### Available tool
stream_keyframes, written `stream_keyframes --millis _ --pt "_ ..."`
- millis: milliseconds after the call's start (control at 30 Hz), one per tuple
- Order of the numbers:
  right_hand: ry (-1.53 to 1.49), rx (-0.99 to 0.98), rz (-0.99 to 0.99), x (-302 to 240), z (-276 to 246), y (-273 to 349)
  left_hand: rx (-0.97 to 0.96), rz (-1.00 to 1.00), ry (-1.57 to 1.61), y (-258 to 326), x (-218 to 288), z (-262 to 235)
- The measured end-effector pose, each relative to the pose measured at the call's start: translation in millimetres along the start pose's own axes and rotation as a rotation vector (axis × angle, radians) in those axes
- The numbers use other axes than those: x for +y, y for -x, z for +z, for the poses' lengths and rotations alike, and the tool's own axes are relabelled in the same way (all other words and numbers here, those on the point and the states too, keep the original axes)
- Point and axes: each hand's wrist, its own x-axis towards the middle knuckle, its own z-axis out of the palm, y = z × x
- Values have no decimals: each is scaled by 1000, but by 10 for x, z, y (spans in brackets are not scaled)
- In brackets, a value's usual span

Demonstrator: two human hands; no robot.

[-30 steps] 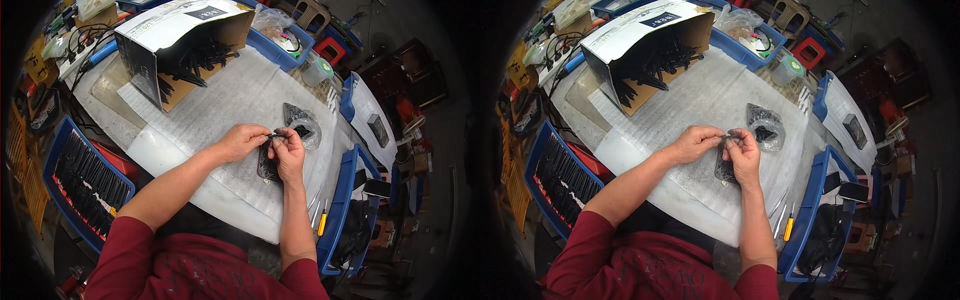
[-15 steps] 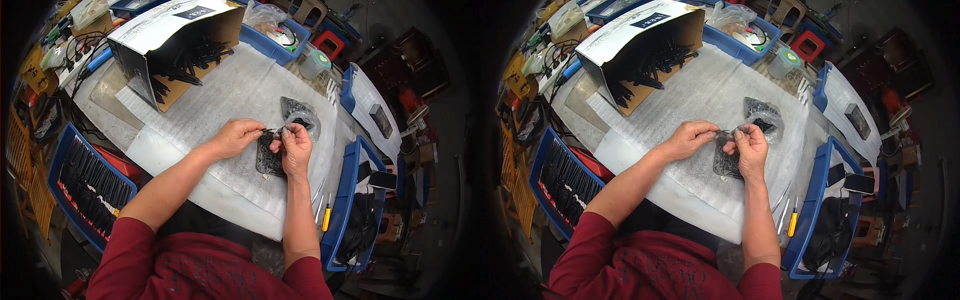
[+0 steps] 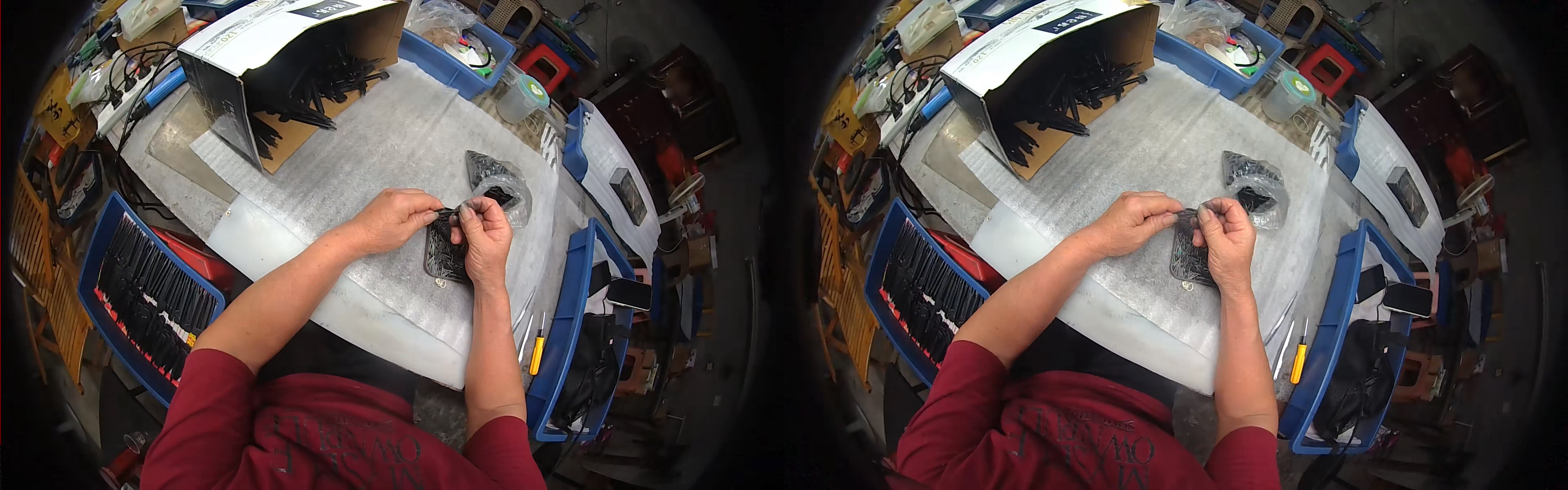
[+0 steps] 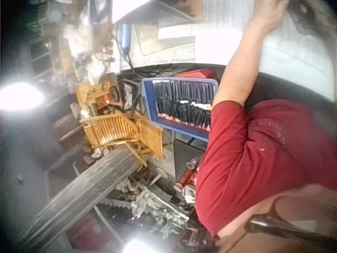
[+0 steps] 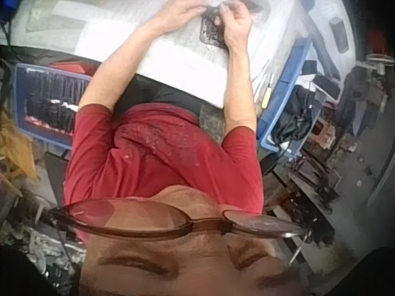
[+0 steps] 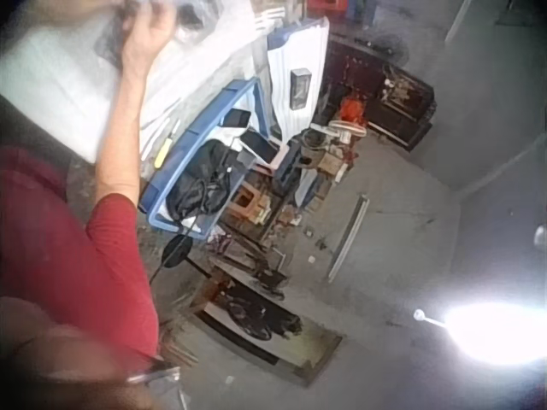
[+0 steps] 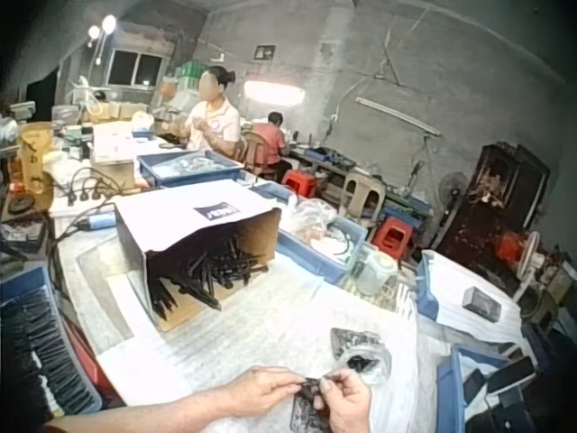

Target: The person assembles small black components by inserting pins into them by hand, placing the finished pieces into a blue tray.

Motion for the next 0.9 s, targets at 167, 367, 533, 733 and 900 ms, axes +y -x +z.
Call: stream_keyframes --millis 167,367,533,733,900 --pt "125 -22 11 -12 21 13 -9 -20 11 8 -18 13" --pt "302 -13 -44 18 4 33 -14 44 -43 14 -32 23" --pt "364 11 -27 21 -34 31 -16 45 -35 8 -15 25" --pt "227 -12 -21 -26 -5 26 -6 49 -21 12 -30 32" --pt "237 -90 -23 22 -1 42 -13 60 -24 20 -45 29"
